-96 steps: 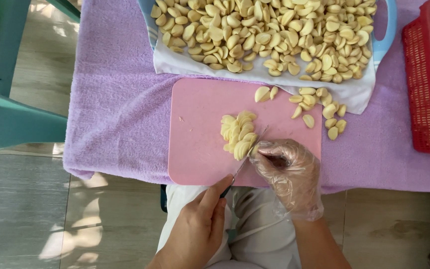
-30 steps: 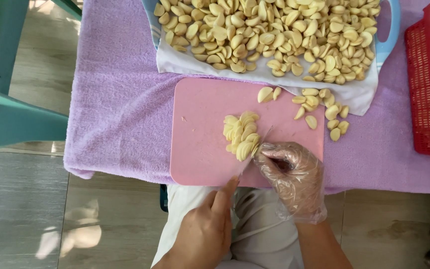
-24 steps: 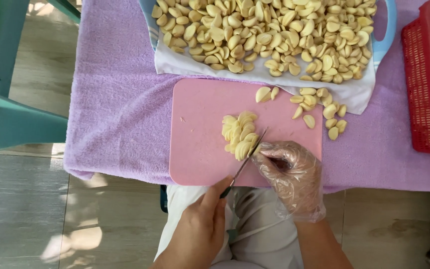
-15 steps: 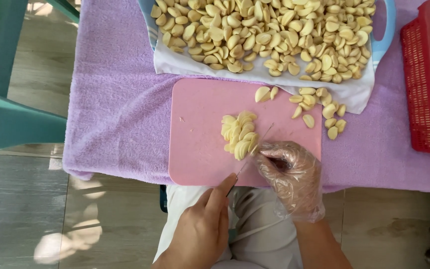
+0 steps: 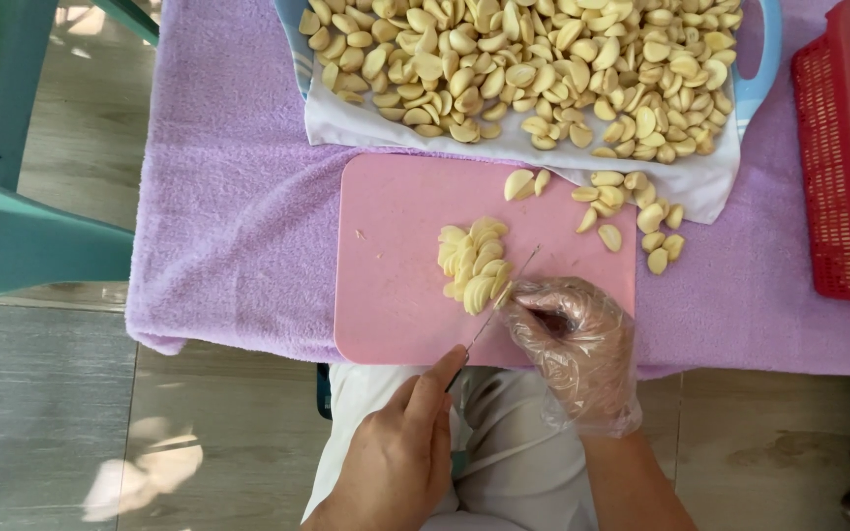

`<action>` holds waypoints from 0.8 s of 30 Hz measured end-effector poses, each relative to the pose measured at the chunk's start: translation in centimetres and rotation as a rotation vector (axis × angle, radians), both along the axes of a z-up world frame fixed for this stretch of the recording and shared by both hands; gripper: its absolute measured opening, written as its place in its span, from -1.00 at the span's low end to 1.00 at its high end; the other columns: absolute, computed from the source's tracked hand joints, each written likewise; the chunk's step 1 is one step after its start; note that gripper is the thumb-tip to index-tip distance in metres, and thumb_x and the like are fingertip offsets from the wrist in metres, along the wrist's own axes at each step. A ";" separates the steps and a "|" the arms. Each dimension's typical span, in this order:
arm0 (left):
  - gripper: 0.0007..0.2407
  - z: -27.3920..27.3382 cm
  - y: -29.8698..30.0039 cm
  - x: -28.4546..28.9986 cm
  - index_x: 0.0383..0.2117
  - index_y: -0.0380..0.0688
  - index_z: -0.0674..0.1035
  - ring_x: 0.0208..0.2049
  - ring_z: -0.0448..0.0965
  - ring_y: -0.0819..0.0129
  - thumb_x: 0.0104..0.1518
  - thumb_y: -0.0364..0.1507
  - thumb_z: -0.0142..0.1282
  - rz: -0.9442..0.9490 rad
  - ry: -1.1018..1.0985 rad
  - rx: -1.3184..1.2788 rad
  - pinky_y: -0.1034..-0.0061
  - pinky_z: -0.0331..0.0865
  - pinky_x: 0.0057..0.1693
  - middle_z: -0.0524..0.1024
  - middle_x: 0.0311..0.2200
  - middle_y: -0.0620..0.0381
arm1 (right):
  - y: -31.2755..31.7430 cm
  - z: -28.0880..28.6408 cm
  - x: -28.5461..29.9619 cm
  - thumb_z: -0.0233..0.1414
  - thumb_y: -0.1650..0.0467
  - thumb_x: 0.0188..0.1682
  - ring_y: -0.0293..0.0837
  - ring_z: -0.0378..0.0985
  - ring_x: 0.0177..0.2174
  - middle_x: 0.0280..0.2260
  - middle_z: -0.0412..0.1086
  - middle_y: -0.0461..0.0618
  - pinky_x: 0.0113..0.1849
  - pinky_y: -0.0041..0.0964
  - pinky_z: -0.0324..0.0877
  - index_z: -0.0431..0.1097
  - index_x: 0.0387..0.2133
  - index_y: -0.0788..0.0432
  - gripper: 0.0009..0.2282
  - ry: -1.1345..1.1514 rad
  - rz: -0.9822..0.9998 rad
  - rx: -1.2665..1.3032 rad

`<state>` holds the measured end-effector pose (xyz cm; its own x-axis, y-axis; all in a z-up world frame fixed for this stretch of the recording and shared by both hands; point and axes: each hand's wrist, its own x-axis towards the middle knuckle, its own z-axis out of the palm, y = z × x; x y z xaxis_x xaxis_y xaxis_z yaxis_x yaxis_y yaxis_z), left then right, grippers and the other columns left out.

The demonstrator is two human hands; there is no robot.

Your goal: Slicing peeled garlic cloves into thin slices on a cutting board using a knife.

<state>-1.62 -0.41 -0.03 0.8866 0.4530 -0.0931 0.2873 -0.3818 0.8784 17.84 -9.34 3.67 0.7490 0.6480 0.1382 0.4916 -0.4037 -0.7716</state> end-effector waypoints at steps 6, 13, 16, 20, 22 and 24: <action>-0.54 -0.4 -0.3 0.1 0.35 0.00 0.33 -0.42 0.68 -0.05 0.27 -0.49 -0.08 0.000 0.003 -0.052 0.14 0.54 -0.33 0.65 -0.13 -0.07 | -0.1 -0.1 0.1 0.32 0.49 -0.08 -0.17 0.70 -0.23 -0.24 0.63 0.01 -0.19 -0.34 0.60 0.59 -0.31 0.18 -0.89 -0.051 0.007 -0.024; -0.50 -0.6 -0.5 0.0 0.39 0.01 0.29 -0.59 0.52 -0.05 0.25 -0.51 -0.06 -0.023 -0.002 0.046 0.12 0.44 -0.49 0.54 -0.25 0.08 | -0.3 -0.3 0.3 0.30 0.48 -0.05 -0.15 0.69 -0.22 -0.23 0.62 0.01 -0.17 -0.30 0.59 0.59 -0.31 0.18 -0.91 -0.053 0.030 -0.019; -0.42 -0.6 -0.5 0.1 0.41 0.04 0.29 -0.61 0.47 -0.08 0.16 -0.53 -0.04 -0.053 0.078 0.116 0.03 0.39 -0.54 0.45 -0.35 0.11 | -0.3 -0.4 0.3 0.30 0.50 -0.07 -0.16 0.69 -0.25 -0.25 0.62 0.00 -0.21 -0.32 0.58 0.59 -0.33 0.18 -0.92 -0.046 0.003 -0.044; -0.44 -1.0 -0.8 0.0 0.39 -0.02 0.33 -0.66 0.42 0.07 0.16 -0.54 -0.01 -0.039 0.031 0.248 0.16 0.38 -0.59 0.43 -0.39 0.16 | -0.3 -0.4 0.3 0.31 0.51 -0.08 -0.16 0.69 -0.26 -0.27 0.62 -0.01 -0.21 -0.32 0.59 0.58 -0.33 0.18 -0.90 -0.089 0.024 -0.035; -0.43 -1.4 -1.0 0.0 0.39 -0.01 0.33 -0.73 0.36 0.10 0.15 -0.53 -0.01 -0.042 0.049 0.302 0.19 0.33 -0.64 0.39 -0.42 0.19 | -0.4 -0.5 0.4 0.30 0.51 -0.08 -0.17 0.69 -0.27 -0.27 0.62 -0.02 -0.22 -0.33 0.59 0.58 -0.33 0.17 -0.90 -0.084 0.017 -0.039; -0.40 -1.6 -1.0 0.1 0.41 -0.03 0.30 -0.71 0.37 0.10 0.11 -0.56 0.00 -0.053 0.038 0.278 0.19 0.34 -0.63 0.41 -0.41 0.17 | -0.5 -0.7 0.5 0.31 0.51 -0.08 -0.15 0.68 -0.27 -0.27 0.62 0.00 -0.20 -0.29 0.58 0.58 -0.33 0.18 -0.91 -0.120 0.037 -0.031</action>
<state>-1.53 -1.44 -1.60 0.9079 0.4192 -0.0056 0.2916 -0.6218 0.7269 18.32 -9.85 2.92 0.7041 0.6800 0.2044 0.5943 -0.4068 -0.6938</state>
